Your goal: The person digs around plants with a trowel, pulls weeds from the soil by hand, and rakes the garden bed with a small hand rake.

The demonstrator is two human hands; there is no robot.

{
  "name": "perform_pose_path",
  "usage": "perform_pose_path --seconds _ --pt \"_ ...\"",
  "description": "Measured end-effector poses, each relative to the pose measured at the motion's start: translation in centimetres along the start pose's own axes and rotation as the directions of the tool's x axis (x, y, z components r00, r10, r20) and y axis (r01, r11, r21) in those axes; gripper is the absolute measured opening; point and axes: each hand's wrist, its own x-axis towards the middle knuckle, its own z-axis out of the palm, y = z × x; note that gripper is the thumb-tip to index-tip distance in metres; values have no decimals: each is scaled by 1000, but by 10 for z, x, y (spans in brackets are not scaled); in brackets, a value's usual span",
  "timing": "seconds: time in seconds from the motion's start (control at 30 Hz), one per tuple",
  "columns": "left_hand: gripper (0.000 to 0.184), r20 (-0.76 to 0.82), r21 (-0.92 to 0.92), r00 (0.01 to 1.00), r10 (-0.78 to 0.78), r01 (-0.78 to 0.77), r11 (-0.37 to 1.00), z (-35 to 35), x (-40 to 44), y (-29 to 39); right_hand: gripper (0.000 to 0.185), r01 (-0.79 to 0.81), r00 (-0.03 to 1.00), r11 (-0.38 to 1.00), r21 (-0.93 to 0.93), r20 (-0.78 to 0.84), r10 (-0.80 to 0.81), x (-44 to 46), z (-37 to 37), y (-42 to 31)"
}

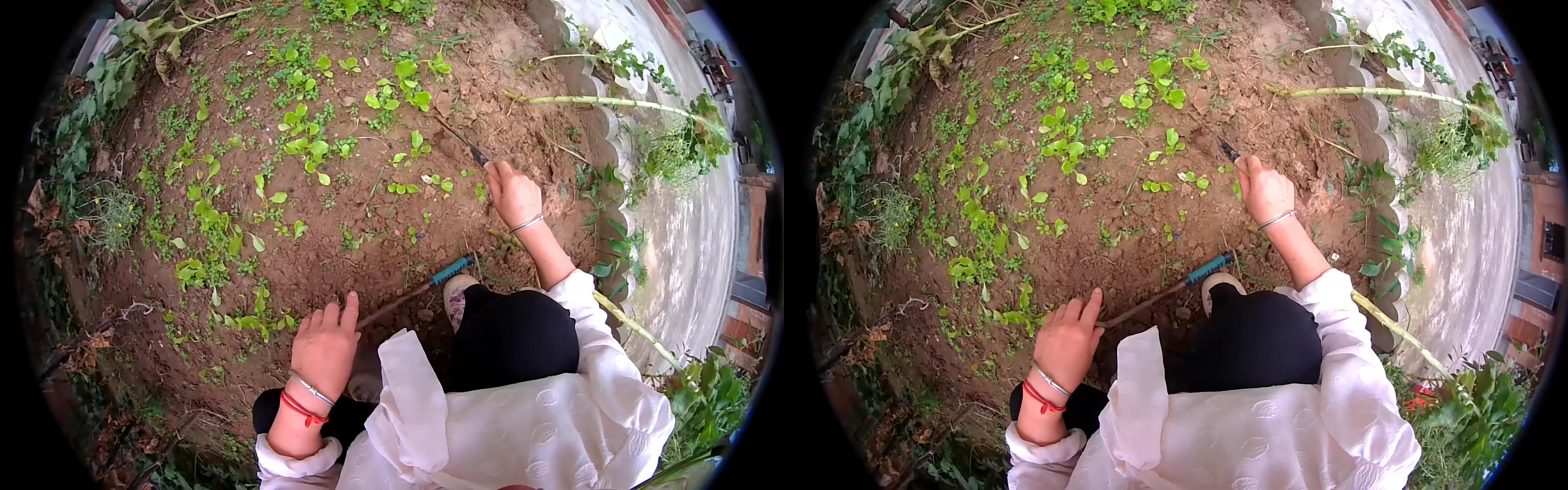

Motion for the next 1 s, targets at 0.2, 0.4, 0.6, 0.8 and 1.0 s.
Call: perform_pose_path --seconds 0.2,0.4,0.6,0.8,1.0 --pt "59 13 -4 1000 -13 13 1000 2 0 -2 21 101 992 994 -33 74 -99 46 37 0" --pt "59 -34 12 999 -39 40 999 -10 -8 -2 24 -50 993 981 -189 93 69 25 35 34" --pt "60 -29 -10 999 23 -23 1000 -13 -18 1 21 31 999 992 -120 -23 -34 3 18 42" --pt "59 -50 3 999 8 -8 1000 -6 -8 -3 14 220 974 946 -237 100 -202 43 -12 -14" --pt "58 -14 8 1000 1 0 1000 -1 -4 -1 13 579 802 736 -351 407 -437 122 -10 -25"
